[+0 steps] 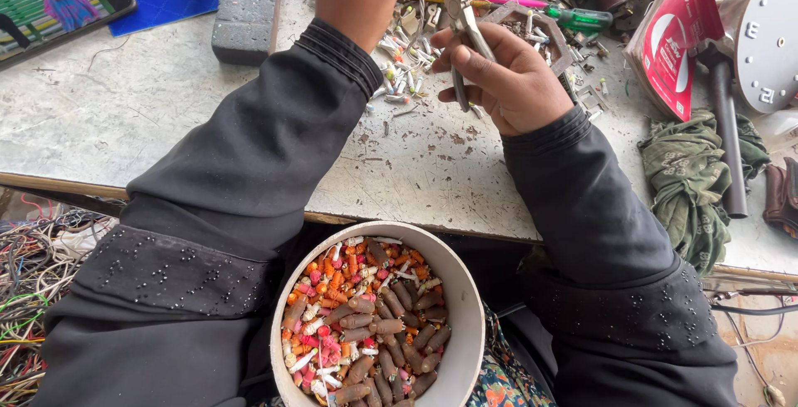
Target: The person uses pliers to strip and cut wires, then inserts them into small cylindrical components. They handle a plastic housing and various small parts on a cluttered workbench, placing finished pieces into a bowl.
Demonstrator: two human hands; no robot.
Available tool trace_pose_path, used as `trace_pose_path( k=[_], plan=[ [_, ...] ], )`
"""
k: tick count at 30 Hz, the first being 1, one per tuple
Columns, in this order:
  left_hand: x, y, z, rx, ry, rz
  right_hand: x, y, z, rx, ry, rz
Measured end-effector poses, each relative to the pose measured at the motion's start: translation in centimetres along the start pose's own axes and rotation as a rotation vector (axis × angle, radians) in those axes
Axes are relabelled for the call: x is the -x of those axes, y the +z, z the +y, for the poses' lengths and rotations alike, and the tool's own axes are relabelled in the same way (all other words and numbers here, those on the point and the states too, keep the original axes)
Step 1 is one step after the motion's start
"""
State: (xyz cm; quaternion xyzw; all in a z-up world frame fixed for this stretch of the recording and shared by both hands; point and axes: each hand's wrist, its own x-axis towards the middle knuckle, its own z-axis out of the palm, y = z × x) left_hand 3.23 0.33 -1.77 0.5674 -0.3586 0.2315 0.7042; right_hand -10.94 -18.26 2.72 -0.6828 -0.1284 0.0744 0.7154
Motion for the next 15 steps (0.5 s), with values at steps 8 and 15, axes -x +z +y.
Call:
trace_pose_path(
  k=[8,15],
  plan=[
    [0.3,0.4,1.2,-0.033,0.054,-0.039,0.2,0.1,-0.3,-0.072,0.002,-0.011],
    [0.3,0.7,2.0,0.003,0.079,-0.122,0.1,0.2,-0.5,-0.099,0.021,0.025]
  ],
)
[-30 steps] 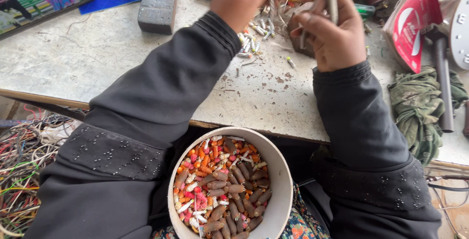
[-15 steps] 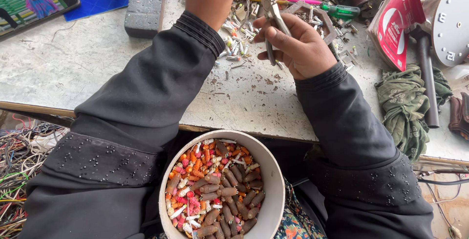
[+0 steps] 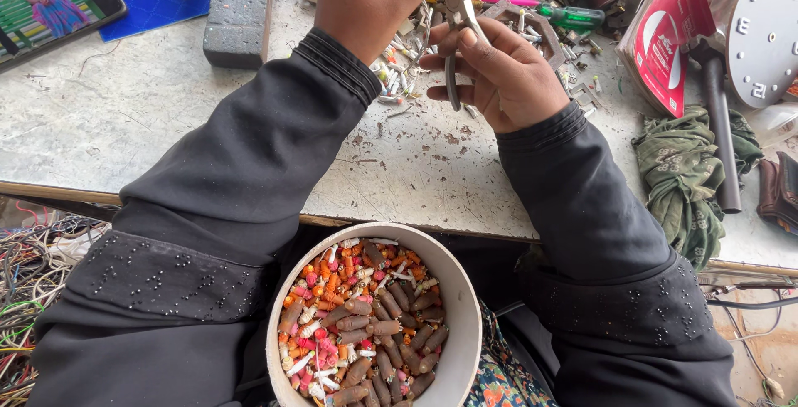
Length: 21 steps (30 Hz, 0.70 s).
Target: The person uses pliers to strip and cut wires, then inserts them into small cylindrical components. They handle a plastic housing and various small parts on a cluttered workbench, placing finished pieces into a bowl.
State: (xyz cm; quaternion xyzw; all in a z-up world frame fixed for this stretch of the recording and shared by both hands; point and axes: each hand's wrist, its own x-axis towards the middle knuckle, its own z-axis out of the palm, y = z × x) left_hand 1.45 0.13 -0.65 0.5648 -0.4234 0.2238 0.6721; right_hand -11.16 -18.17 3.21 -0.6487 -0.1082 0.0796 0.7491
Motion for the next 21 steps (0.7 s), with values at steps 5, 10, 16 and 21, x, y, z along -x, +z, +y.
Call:
trace_pose_path(
  k=[5,10,16,21],
  plan=[
    [0.06,0.0,0.44,-0.018,0.003,-0.072,0.02,-0.28,-0.4,-0.018,-0.039,-0.08],
    [0.12,0.07,0.6,-0.027,0.043,-0.086,0.16,-0.6,-0.47,-0.003,-0.029,-0.07],
    [0.03,0.21,0.78,-0.001,-0.009,-0.07,-0.33,-0.56,0.16,0.025,-0.022,0.01],
    [0.13,0.27,0.6,0.045,0.014,-0.086,-0.54,-0.62,0.45,0.08,-0.045,0.0]
  ],
)
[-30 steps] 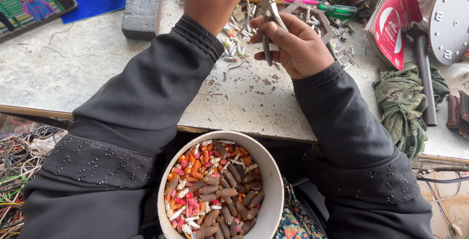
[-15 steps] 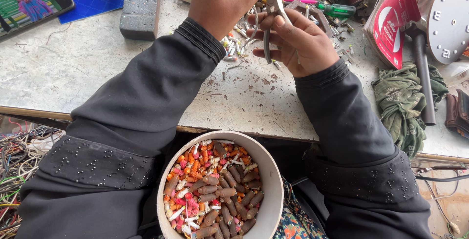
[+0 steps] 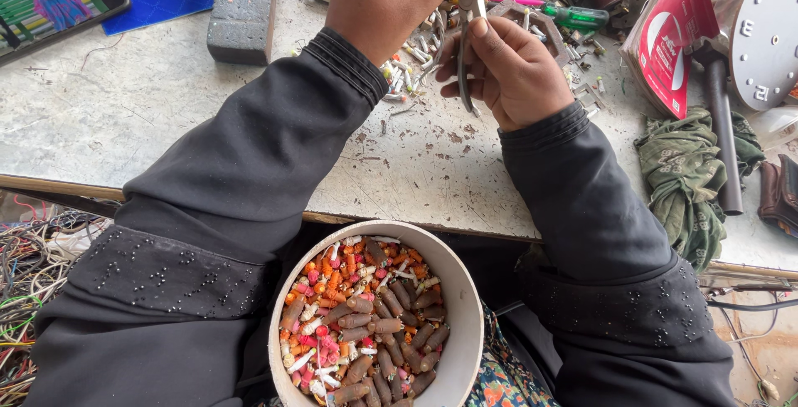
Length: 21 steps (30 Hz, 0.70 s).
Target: The person uses pliers to strip and cut wires, then inserts them into small cylindrical components. They handle a plastic housing and various small parts on a cluttered workbench, placing finished pieces into a bowl.
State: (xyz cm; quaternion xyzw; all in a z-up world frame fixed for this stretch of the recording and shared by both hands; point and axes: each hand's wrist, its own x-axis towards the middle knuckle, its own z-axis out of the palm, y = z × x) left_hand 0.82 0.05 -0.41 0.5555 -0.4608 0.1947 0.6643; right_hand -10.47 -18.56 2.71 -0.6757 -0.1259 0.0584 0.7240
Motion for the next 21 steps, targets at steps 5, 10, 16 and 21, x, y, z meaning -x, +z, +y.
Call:
trace_pose_path(
  k=[5,10,16,21],
  plan=[
    [-0.3,0.3,-0.6,-0.203,-0.007,0.041,0.0,0.3,-0.1,-0.01,0.062,0.099],
    [-0.3,0.8,-0.9,-0.092,0.163,0.076,0.0,0.6,0.0,-0.012,0.033,0.136],
    [-0.3,1.0,-0.3,0.025,0.12,0.032,0.3,1.0,0.1,0.038,0.016,0.207],
    [-0.4,0.9,0.3,0.117,0.021,0.01,0.4,1.0,-0.2,0.011,0.041,0.212]
  ],
)
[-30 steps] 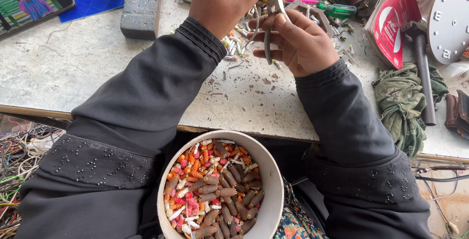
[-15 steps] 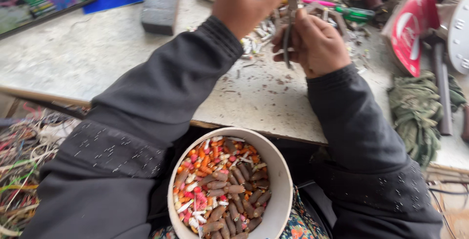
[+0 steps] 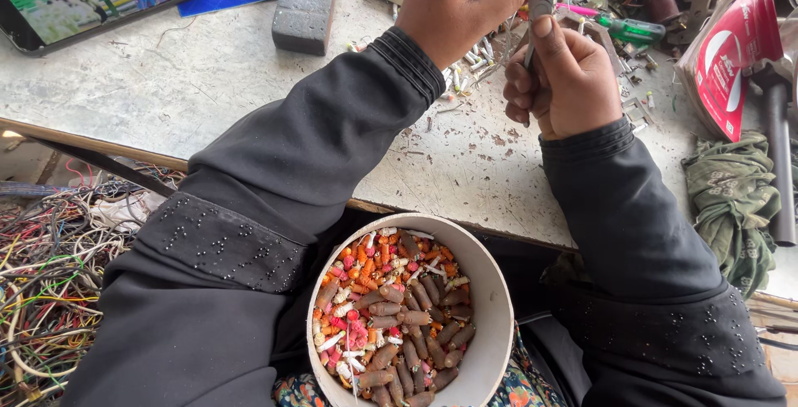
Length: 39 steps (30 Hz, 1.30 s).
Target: The person uses pliers to strip and cut wires, then inserts them into small cylindrical components. They handle a plastic housing and various small parts on a cluttered workbench, placing finished pieces into a bowl.
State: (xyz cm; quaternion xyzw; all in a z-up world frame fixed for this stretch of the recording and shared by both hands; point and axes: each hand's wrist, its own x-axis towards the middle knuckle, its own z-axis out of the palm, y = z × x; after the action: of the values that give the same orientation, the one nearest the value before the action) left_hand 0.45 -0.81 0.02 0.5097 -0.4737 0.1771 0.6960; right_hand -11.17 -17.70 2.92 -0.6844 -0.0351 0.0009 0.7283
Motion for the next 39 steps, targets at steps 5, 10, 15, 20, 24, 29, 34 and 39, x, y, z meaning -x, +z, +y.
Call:
trace_pose_path(
  k=[5,10,15,20,24,29,34,39],
  plan=[
    [0.2,0.1,-0.1,-0.07,0.051,0.031,-0.3,0.2,0.4,-0.085,-0.028,-0.06],
    [-0.1,-0.1,-0.2,-0.337,0.115,0.054,-0.3,1.0,-0.7,-0.064,-0.037,-0.083],
    [0.3,0.3,-0.4,-0.316,-0.036,-0.008,0.0,0.7,-1.1,-0.12,0.07,-0.008],
    [0.1,0.4,-0.2,-0.334,0.111,0.02,-0.4,-0.1,0.0,-0.08,-0.082,-0.082],
    [0.3,0.6,0.3,-0.223,0.028,-0.005,0.0,-0.5,0.2,-0.027,-0.062,-0.002],
    [0.4,0.4,0.8,-0.261,0.183,0.025,0.2,-0.3,-0.1,-0.109,-0.04,-0.034],
    [-0.2,0.4,0.9,-0.358,0.051,0.042,-0.3,-0.4,0.1,-0.128,-0.048,-0.058],
    [0.4,0.1,1.3,-0.246,0.072,0.049,-0.3,-0.7,-0.2,-0.135,-0.03,-0.175]
  ],
)
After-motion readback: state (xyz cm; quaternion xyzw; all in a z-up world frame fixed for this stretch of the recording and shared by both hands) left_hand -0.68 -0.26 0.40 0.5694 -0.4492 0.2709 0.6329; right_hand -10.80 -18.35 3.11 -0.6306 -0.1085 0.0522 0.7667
